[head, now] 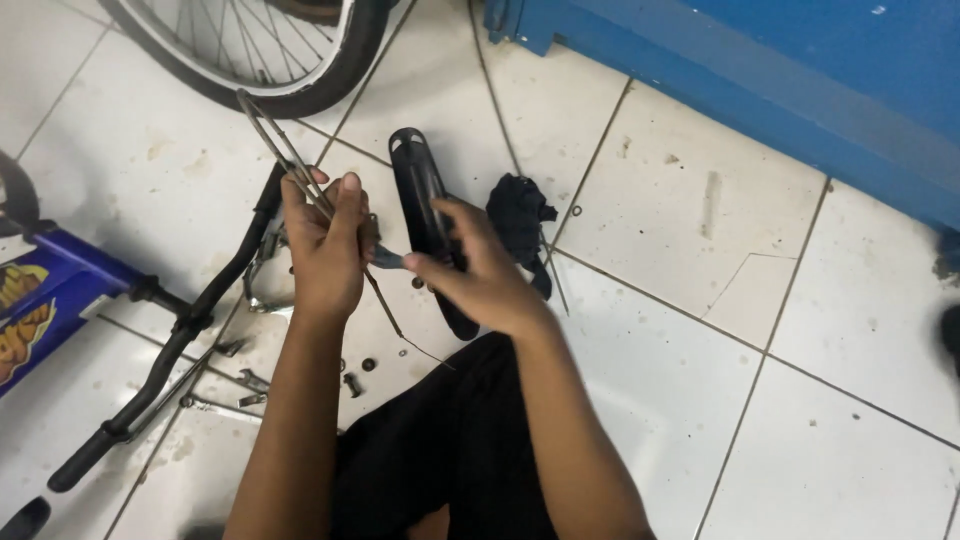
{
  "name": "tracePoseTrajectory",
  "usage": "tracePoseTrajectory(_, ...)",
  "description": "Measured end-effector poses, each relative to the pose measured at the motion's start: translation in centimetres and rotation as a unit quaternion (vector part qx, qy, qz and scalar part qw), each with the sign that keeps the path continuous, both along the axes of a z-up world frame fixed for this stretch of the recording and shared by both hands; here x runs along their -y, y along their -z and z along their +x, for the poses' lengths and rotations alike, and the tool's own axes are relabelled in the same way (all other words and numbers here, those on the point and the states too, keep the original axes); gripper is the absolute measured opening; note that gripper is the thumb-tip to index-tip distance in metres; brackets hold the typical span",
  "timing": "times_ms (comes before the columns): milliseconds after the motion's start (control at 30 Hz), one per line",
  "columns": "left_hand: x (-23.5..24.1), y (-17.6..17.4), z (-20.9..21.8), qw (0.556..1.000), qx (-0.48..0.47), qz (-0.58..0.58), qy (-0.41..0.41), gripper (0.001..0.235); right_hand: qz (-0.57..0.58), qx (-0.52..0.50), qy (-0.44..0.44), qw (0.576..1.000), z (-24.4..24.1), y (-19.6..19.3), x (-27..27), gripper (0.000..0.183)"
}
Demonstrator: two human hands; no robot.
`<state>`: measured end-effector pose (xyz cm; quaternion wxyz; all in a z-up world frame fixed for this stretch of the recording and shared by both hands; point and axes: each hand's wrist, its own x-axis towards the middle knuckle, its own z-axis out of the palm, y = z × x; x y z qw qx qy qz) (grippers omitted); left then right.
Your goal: The person sits on the floor assembling bicycle brake components. They use a wrench to tighten a bolt on a brake caliper, then use pliers to cut and adjust a brake cable, and finally use a screwdriver to tighten a screw on the brake assembly.
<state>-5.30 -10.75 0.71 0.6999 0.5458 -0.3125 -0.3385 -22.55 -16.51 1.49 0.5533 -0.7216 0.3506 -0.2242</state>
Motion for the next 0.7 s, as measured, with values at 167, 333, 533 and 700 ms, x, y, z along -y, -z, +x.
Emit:
tracePoseTrajectory(167, 2.6, 0.3, -1.6, 1.000, -0.014, -0.021, -0.011, 0.018, -0.034, -0.167, 0.139, 0.976, -7.4, 3.9, 6.5, 0.053)
tracePoseTrajectory(333, 4.5, 1.0, -3.6, 0.996, -0.070, -0.050, -0.033, 0.021, 0.056, -0.329, 0.129, 0.934, -11.5, 14.8, 8.3, 0.052)
tracePoseTrajectory(533, 5.7, 0.7, -5.2, 0.989, -0.131, -0.057, -0.030, 0.026, 0.133, -0.249, 0.150, 0.948, -12.7, 15.0, 8.4, 0.043)
tracePoseTrajectory(700, 6.0, 0.5, -5.7, 0.972, -0.227, -0.026, -0.050, 0.035, 0.060, -0.196, 0.213, 0.955, -14.5, 10.1, 8.7, 0.021)
